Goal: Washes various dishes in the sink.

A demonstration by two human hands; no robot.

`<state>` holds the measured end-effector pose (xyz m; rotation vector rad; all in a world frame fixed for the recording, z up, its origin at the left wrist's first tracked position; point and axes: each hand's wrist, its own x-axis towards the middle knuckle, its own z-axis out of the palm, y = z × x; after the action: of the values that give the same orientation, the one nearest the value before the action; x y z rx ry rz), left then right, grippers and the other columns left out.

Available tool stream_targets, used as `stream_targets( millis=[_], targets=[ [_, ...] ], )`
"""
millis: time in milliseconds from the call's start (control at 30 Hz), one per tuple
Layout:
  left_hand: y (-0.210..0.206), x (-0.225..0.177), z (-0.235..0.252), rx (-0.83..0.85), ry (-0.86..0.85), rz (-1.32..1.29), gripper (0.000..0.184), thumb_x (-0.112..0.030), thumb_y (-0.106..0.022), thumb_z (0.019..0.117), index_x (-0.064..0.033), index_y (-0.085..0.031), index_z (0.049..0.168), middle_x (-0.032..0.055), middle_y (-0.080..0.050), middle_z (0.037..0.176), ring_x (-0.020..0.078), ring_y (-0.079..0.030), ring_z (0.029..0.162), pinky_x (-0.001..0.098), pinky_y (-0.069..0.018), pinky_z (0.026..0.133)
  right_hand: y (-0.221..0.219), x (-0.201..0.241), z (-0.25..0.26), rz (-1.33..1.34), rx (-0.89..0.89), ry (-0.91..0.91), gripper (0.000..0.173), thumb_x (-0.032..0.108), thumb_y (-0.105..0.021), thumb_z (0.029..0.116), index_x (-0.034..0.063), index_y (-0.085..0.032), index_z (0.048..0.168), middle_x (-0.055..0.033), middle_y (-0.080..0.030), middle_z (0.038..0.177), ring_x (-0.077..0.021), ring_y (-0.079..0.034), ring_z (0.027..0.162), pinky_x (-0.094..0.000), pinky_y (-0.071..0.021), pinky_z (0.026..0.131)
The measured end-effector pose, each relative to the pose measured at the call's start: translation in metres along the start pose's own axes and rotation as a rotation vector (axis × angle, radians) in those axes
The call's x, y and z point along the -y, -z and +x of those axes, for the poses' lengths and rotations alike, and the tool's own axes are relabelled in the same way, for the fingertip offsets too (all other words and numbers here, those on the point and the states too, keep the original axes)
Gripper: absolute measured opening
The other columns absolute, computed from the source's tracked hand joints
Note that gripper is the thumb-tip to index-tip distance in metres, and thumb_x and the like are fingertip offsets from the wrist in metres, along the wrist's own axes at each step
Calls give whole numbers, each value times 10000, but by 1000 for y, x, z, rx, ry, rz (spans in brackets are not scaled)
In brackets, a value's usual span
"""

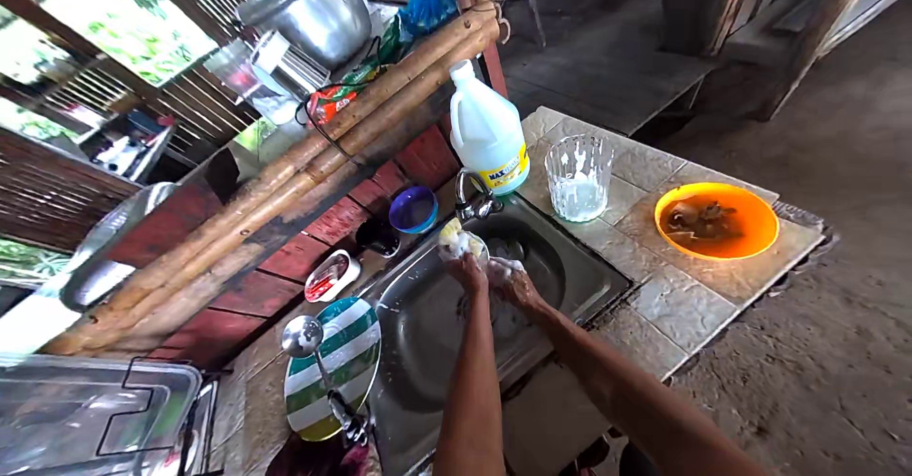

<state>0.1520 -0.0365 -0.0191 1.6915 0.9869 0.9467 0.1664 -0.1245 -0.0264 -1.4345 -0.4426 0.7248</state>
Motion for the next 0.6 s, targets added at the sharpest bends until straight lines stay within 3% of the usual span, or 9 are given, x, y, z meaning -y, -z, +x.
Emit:
stream_targets(
  millis=[33,100,200,300,333,400,433,533,600],
  targets=[
    [0,-6,-13,36,18,-1,524,59,-544,964,171,-375,1447,346,-525,1378,345,-535,1283,389,-416,1112,1,0,1,22,-33,9,328,153,-429,1085,-74,-628,1212,-111,-647,949,-89,-580,770,-259,-506,728],
    [0,-7,-37,116,18,-46,506,72,-533,956,175,-392,1431,333,-530,1373,323,-536,1276,379,-416,1113,1,-1,7,101,-89,-7,373,174,-369,1100,-79,-640,1139,-121,-640,957,-111,-588,833,-288,-506,784],
    [8,-6,-68,215,15,190,532,18,-547,995,184,-357,1463,370,-503,1417,404,-506,1350,436,-380,1162,0,-5,11,300,-126,-34,435,183,-288,1119,-97,-595,1250,-182,-657,1137,-155,-623,1028,-314,-497,957],
    [14,4,-94,259,29,302,516,-15,-546,1016,194,-369,1452,379,-528,1382,414,-540,1310,433,-403,1140,6,-11,14,403,-42,16,323,95,-377,1062,-68,-626,1187,-104,-681,1022,-98,-647,904,-273,-545,853],
    [20,5,-98,314,94,299,496,-6,-536,1020,188,-375,1448,375,-522,1380,403,-540,1293,429,-413,1122,9,-13,15,343,23,10,289,69,-438,1042,-61,-619,1226,-116,-683,1066,-111,-651,923,-280,-548,855],
    [39,10,-97,453,227,286,462,-1,-489,1041,159,-380,1460,346,-501,1424,362,-521,1316,408,-401,1129,13,-16,21,126,135,-28,377,61,-505,1031,-13,-554,1397,-176,-645,1285,-186,-635,1101,-333,-513,951],
    [48,17,-95,477,258,239,420,-11,-457,1054,146,-410,1441,322,-538,1372,317,-565,1230,388,-454,1066,12,-19,22,51,138,-43,429,46,-516,1026,10,-511,1453,-200,-605,1355,-231,-609,1167,-366,-494,980],
    [75,50,-85,548,199,60,401,-105,-331,1093,122,-432,1408,211,-593,1199,148,-592,993,286,-522,875,7,-22,22,-257,53,-6,606,-1,-618,957,25,-428,1532,-317,-344,1556,-437,-386,1424,-489,-376,1157],
    [81,54,-86,564,134,90,391,-80,-374,1072,118,-426,1404,189,-593,1180,129,-592,990,265,-517,866,9,-21,22,-507,85,-18,570,101,-655,964,6,-480,1498,-358,-331,1552,-507,-325,1445,-556,-319,1182]
  ],
)
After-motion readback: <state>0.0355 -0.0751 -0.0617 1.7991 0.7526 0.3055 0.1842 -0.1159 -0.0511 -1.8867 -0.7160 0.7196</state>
